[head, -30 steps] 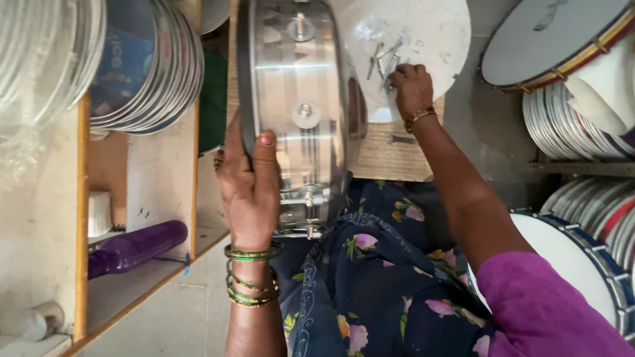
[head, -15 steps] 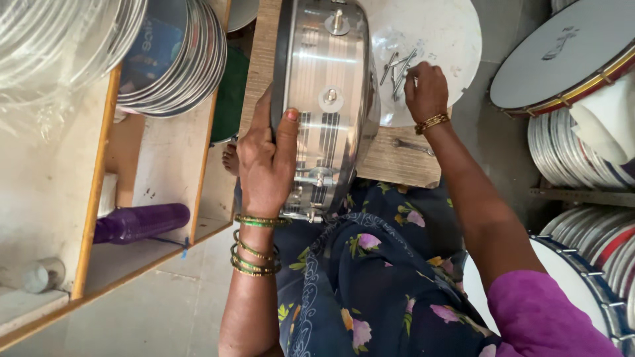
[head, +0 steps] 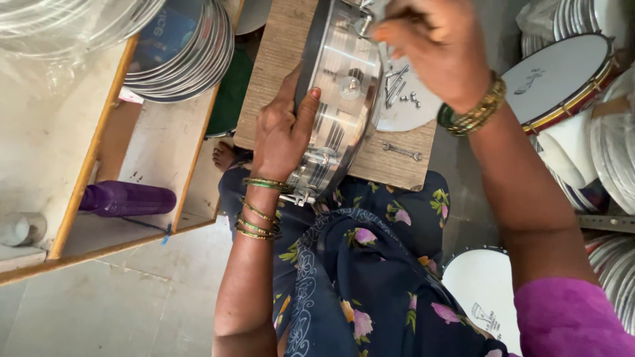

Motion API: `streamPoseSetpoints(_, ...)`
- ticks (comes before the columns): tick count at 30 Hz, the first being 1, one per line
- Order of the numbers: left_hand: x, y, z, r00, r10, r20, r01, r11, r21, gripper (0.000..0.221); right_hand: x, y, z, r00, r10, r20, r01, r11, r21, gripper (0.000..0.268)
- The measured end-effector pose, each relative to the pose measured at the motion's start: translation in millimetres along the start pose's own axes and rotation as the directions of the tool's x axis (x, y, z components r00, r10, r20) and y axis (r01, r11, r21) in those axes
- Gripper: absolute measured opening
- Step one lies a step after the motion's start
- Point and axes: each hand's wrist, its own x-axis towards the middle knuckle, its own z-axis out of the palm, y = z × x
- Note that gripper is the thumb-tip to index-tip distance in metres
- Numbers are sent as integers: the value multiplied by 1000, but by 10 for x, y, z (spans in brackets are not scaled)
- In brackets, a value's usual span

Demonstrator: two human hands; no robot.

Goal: The person attaches metal tension rods and hardware to a drum frame using a small wrench and by hand.

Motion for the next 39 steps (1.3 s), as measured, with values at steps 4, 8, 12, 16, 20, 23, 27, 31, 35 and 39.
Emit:
streamPoseSetpoints(4, -82, -27, 17, 961, 255, -107, -263, 963, -62, 41, 353, -312, 277, 988, -80, 134, 98, 985, -139, 16)
streamPoseSetpoints(8, -116, -50, -18, 999, 39, 1, -39, 999, -3, 47, 433, -465, 445, 984, -3, 180, 30, 988, -149, 33)
streamPoseSetpoints(12, -165, -56, -68, 998, 53, -14, -53, 999, -3, 48, 425, -485, 490, 972, -53, 229, 116, 956, -270, 33)
streamPoseSetpoints(16, -172, -115, -88, 999, 31, -11, -31, 998, -59, 46, 424, -490, 450, 974, -38, 225, 88, 972, -216, 29)
streamPoseSetpoints(20, -162, -124, -59, 987, 142, -80, -145, 989, -31, 46, 511, -508, 483, 982, 3, 191, 36, 979, -198, 30)
streamPoseSetpoints(23, -153, -87, -55, 994, 95, -52, -96, 995, -27, 47, 530, -512, 537, 969, -3, 245, 62, 970, -235, 32)
streamPoseSetpoints(27, -134, -84, -52, 997, 69, -31, -69, 998, -12, 49, 482, -517, 555, 963, -10, 270, 95, 948, -304, 32)
streamPoseSetpoints(31, -109, -129, -19, 981, 171, -91, -173, 985, -17, 47, 451, -563, 532, 960, 16, 281, 93, 925, -369, 34)
streamPoseSetpoints(35, -113, -136, -2, 980, 179, -86, -180, 984, -12, 48, 490, -592, 541, 943, 79, 323, 71, 902, -426, 33)
streamPoseSetpoints(39, -107, -139, -17, 994, 90, -54, -90, 996, 4, 50, 475, -567, 552, 940, 58, 335, 98, 897, -431, 28)
